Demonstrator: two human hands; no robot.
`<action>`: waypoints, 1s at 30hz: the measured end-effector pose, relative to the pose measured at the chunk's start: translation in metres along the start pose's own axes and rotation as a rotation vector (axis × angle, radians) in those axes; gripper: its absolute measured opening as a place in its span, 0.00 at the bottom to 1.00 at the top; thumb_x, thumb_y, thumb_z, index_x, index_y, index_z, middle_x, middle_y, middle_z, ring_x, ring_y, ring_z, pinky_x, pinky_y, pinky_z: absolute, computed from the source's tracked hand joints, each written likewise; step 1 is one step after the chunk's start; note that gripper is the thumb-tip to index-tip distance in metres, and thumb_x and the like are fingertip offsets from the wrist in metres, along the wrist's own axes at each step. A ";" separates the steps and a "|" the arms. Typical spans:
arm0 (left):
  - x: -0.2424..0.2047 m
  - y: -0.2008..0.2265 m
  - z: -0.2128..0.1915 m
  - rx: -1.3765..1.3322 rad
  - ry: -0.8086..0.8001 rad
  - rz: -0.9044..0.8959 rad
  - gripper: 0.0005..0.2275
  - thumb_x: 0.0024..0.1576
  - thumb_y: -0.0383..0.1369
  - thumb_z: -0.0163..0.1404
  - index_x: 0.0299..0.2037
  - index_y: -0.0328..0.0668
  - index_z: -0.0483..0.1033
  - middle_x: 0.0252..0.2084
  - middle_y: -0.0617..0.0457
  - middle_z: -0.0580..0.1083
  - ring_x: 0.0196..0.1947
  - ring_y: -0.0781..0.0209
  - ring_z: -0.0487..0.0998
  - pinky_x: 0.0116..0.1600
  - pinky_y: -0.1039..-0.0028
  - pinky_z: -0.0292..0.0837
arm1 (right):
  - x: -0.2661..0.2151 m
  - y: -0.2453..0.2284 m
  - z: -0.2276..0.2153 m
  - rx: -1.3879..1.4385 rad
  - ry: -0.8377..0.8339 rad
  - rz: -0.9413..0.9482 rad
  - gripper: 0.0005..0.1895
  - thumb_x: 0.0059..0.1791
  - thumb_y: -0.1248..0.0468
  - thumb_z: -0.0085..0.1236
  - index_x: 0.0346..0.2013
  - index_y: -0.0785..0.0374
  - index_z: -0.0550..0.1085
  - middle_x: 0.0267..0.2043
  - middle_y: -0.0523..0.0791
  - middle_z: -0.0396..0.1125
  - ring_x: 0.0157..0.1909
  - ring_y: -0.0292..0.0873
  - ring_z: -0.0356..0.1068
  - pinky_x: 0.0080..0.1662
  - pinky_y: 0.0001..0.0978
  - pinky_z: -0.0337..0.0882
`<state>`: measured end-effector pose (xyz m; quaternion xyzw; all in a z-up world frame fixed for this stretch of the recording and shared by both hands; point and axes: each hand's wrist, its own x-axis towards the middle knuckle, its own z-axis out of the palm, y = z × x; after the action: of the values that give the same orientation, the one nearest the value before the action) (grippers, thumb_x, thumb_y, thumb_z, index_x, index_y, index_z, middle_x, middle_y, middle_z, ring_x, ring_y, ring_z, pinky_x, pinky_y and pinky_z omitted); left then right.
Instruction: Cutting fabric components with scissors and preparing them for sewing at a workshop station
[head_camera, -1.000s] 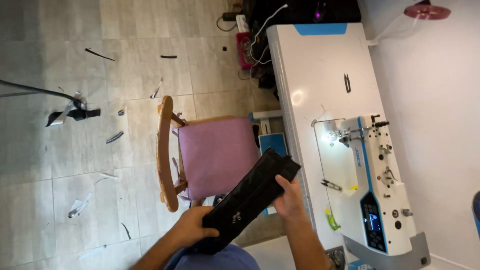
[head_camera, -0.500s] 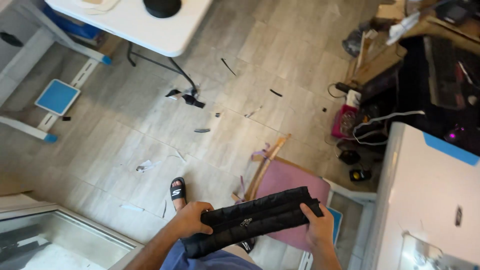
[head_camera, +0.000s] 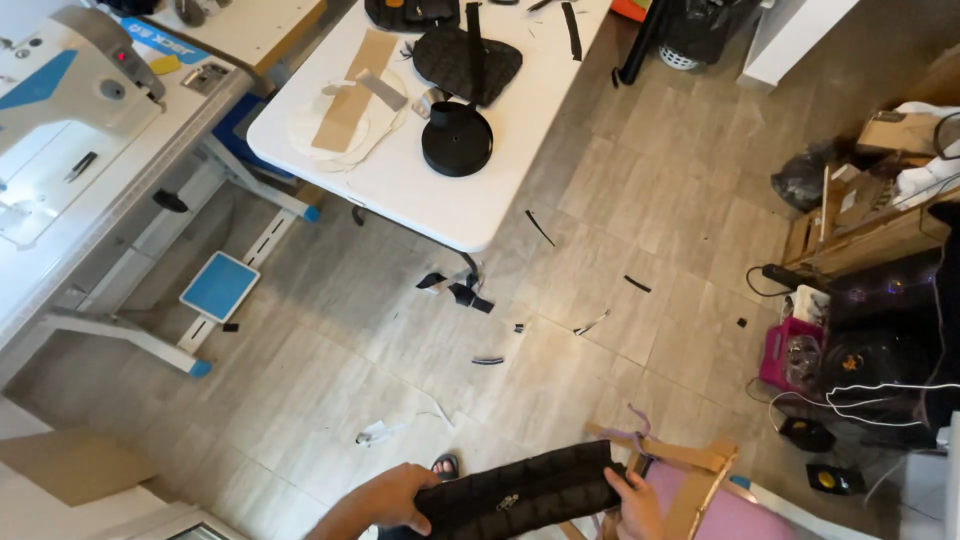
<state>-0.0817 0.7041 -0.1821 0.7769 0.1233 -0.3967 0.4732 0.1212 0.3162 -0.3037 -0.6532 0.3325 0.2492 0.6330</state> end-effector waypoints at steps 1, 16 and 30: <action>0.009 -0.003 -0.014 0.103 -0.021 0.034 0.19 0.41 0.37 0.65 0.43 0.49 0.77 0.43 0.56 0.77 0.44 0.59 0.79 0.46 0.70 0.70 | -0.013 -0.010 0.009 -0.097 0.088 0.173 0.11 0.50 0.66 0.66 0.35 0.70 0.73 0.37 0.57 0.70 0.42 0.54 0.71 0.41 0.48 0.69; 0.181 0.209 -0.380 -0.184 0.604 0.517 0.23 0.47 0.36 0.65 0.55 0.46 0.80 0.47 0.61 0.82 0.46 0.69 0.81 0.56 0.77 0.75 | 0.260 -0.159 0.117 0.069 -0.093 0.133 0.23 0.56 0.50 0.51 0.54 0.67 0.69 0.51 0.64 0.74 0.47 0.65 0.76 0.38 0.45 0.70; 0.405 0.211 -0.608 -0.295 1.092 -0.310 0.38 0.53 0.35 0.60 0.75 0.51 0.55 0.66 0.45 0.68 0.63 0.43 0.70 0.64 0.53 0.67 | 0.397 -0.473 0.171 -0.199 0.051 0.187 0.22 0.56 0.59 0.54 0.58 0.75 0.70 0.58 0.64 0.71 0.53 0.64 0.73 0.58 0.55 0.69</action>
<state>0.6068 1.0262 -0.2005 0.7677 0.5153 0.0177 0.3805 0.7524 0.4276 -0.3002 -0.6849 0.3816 0.3223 0.5305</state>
